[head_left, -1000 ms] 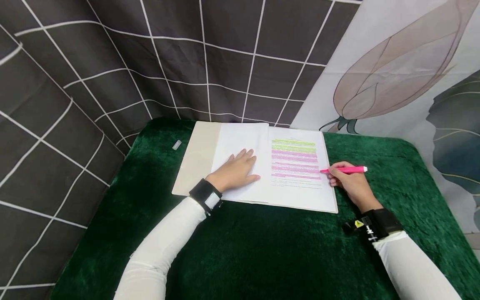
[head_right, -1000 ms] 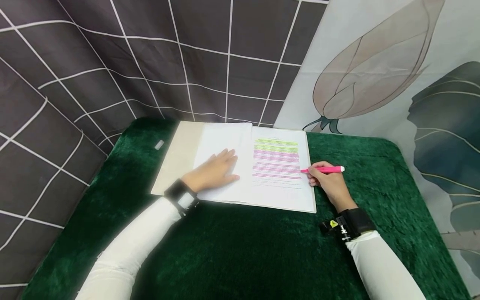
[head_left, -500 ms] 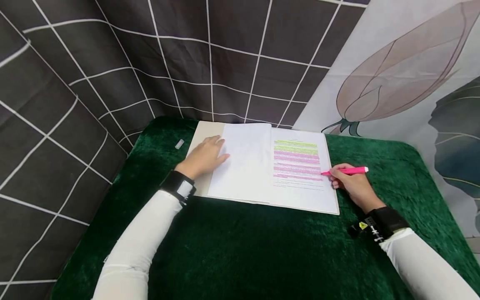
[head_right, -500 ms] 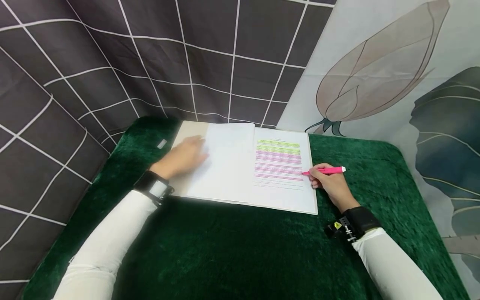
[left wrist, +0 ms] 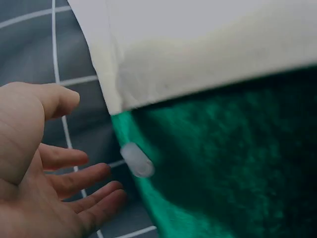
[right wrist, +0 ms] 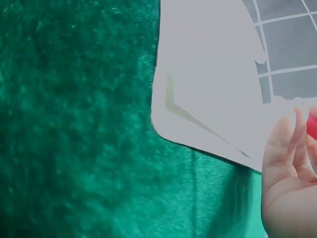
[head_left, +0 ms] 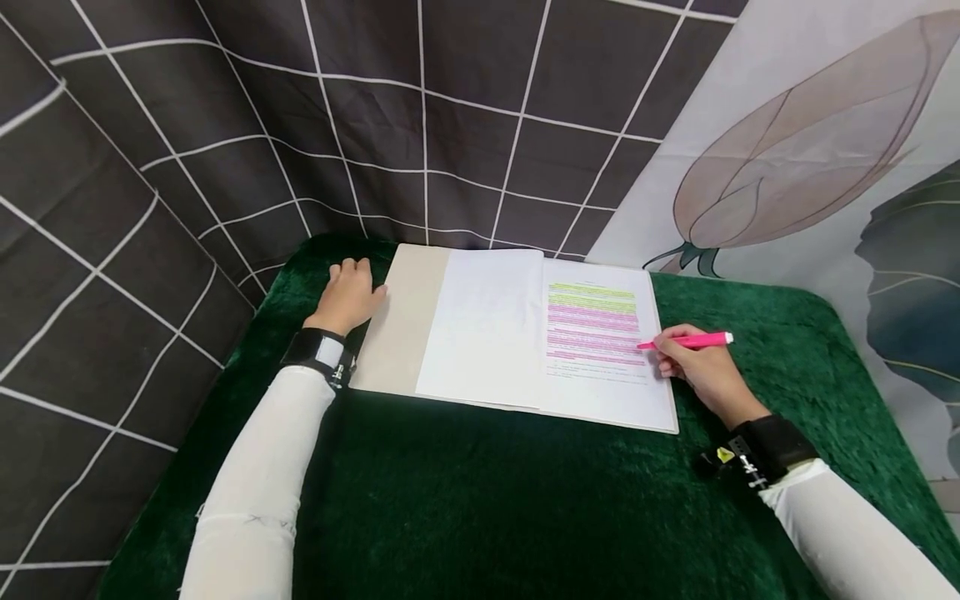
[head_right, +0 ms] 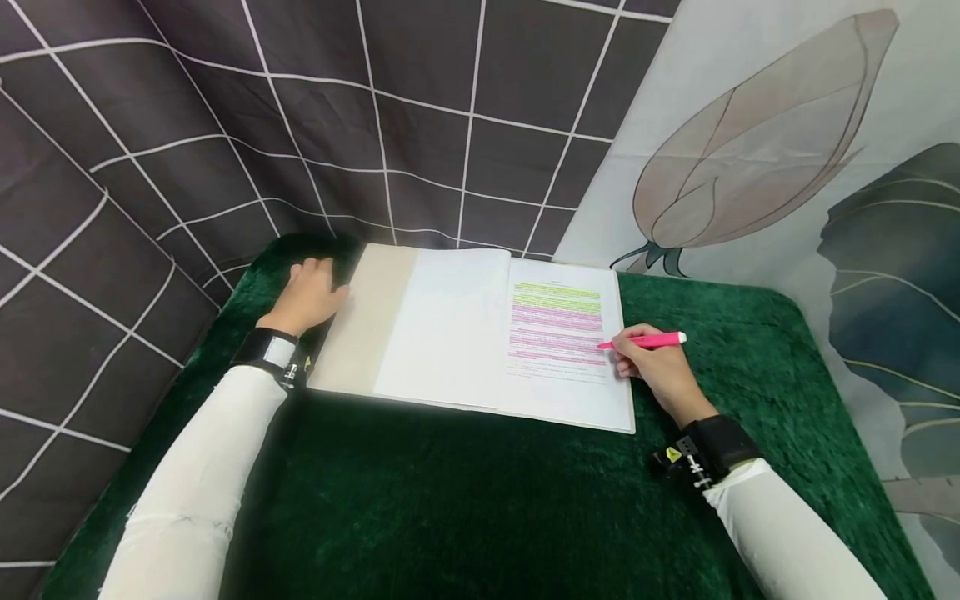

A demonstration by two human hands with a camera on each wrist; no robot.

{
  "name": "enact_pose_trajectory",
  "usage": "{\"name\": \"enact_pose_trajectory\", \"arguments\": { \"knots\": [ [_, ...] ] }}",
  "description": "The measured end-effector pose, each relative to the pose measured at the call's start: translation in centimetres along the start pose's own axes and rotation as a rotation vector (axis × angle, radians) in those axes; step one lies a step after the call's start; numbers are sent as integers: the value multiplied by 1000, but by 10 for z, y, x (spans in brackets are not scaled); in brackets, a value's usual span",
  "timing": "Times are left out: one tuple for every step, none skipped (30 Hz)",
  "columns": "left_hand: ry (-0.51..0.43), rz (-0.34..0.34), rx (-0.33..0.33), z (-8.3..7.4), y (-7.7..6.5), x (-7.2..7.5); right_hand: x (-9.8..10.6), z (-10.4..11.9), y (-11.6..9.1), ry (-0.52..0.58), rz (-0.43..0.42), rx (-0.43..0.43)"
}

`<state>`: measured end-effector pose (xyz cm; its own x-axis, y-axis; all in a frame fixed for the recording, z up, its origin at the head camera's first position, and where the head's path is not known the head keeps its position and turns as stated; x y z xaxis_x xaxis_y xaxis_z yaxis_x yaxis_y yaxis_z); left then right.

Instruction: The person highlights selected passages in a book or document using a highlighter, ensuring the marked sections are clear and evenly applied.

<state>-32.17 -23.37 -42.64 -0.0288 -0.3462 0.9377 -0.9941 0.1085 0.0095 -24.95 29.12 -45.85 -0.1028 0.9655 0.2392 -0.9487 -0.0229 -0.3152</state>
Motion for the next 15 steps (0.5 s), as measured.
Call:
{"name": "enact_pose_trajectory", "arguments": {
  "knots": [
    [-2,2,11,3,1,-1,0,1,0,-16,6,8],
    [-10,5,24,6,1,-1,-1,3,0,-32,6,16],
    [-17,11,37,9,2,-3,-1,4,0,-51,7,24],
    [-19,17,49,12,3,-4,-1,6,0,-64,9,32],
    [-23,26,61,14,4,-6,-2,8,0,-78,13,43],
    [-26,32,69,15,4,-7,-2,10,0,-94,15,52],
    [-30,37,78,17,5,-9,-3,12,1,-104,19,61],
    [-30,35,84,18,5,-10,-3,13,1,-103,18,62],
    [-28,32,87,19,6,-10,-4,15,1,-106,22,67],
    [-24,27,86,19,6,-11,-4,16,1,-107,26,69],
    [-19,20,83,19,7,-11,-5,18,1,-109,28,70],
    [-11,11,75,18,7,-11,-5,19,1,-111,27,70],
    [-5,1,70,18,8,-10,-5,20,1,-117,29,69],
    [1,-8,63,17,8,-10,-6,21,1,-120,28,66],
    [4,-16,56,17,9,-10,-6,22,1,-134,33,70]
  ]
}}
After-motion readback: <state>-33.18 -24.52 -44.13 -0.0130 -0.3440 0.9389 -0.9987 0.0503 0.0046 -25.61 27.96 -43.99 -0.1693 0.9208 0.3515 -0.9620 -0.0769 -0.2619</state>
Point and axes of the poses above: each hand's wrist, its own y-axis towards the middle knuckle, its own x-axis out of the back of the hand, z = x × y, the point moved 7 cm from there along y, towards the middle knuckle, and after that the axes turned 3 degrees about -x, right-handed, at the moved point
